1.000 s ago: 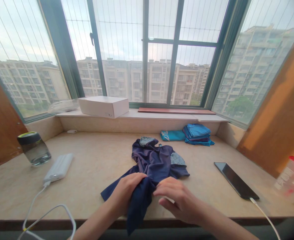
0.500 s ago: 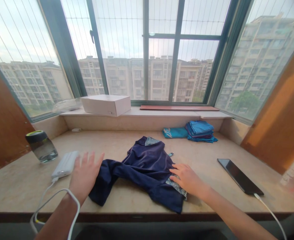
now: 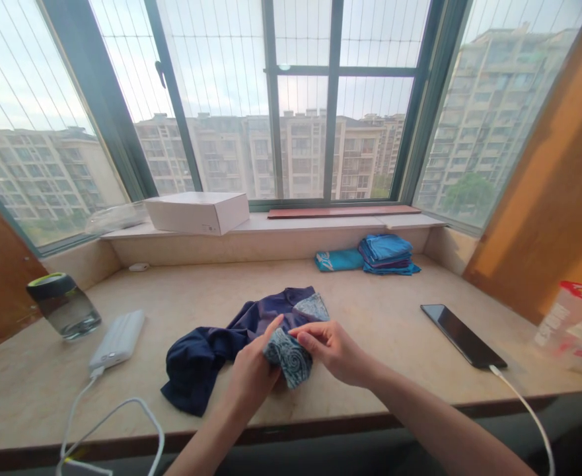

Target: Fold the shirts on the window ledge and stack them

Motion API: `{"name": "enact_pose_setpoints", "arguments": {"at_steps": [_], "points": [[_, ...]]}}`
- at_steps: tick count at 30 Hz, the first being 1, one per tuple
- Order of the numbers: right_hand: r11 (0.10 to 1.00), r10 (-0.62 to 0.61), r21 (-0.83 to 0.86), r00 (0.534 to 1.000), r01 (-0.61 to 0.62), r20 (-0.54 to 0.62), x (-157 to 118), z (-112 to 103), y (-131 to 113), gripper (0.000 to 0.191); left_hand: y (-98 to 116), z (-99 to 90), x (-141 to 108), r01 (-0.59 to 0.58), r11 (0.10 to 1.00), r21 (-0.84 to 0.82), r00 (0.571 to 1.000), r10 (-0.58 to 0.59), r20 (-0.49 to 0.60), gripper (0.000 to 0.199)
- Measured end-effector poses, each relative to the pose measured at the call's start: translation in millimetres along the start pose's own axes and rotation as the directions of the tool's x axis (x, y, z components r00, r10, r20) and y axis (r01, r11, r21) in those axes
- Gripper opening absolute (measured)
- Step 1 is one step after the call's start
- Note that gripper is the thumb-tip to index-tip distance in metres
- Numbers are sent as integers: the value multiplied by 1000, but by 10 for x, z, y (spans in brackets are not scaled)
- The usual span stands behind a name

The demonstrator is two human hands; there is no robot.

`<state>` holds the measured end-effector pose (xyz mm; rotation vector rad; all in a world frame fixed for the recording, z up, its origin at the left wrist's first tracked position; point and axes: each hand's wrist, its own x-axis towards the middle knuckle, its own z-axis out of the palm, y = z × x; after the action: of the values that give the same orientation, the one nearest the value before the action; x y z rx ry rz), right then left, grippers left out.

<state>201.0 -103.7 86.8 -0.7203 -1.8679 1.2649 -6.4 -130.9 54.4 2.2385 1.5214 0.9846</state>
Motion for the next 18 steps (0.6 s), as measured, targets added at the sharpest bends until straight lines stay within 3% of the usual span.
{"name": "enact_pose_setpoints", "arguments": {"at_steps": [2,4,7,9,10,12,14,15,17,18], "points": [[995,-57,-87,998,54,-35,-13,-81,92,48,-83,-166,110,42,990,-135,996,-52,-77,39],[961,-90,-267,995,73,-52,-31,-192,303,58,-133,-320,205,36,956,-290,969,-104,-224,26],[891,-52,-449,998,60,29,-39,-279,632,94,-115,-447,325,41,836,-548,877,-293,-381,25],[869,-46,-491,998,58,37,-8,-243,733,103,-30,-491,391,75,694,-716,812,-460,-360,28],[863,-60,-502,998,65,26,20,-202,736,97,30,-517,418,93,609,-787,786,-531,-318,29],[869,-97,-486,995,92,15,97,-95,661,65,171,-595,453,125,442,-888,750,-628,-208,30],[912,-119,-394,993,116,17,171,11,516,28,293,-722,443,144,312,-939,730,-674,-111,28],[940,-118,-322,993,115,10,192,56,427,20,330,-803,417,149,269,-952,726,-683,-80,26],[983,-104,-152,995,102,-3,183,118,229,28,324,-992,323,154,255,-954,723,-688,-67,22],[993,-94,-65,996,94,10,152,132,122,33,276,-1094,266,154,310,-938,728,-677,-104,24]]}}
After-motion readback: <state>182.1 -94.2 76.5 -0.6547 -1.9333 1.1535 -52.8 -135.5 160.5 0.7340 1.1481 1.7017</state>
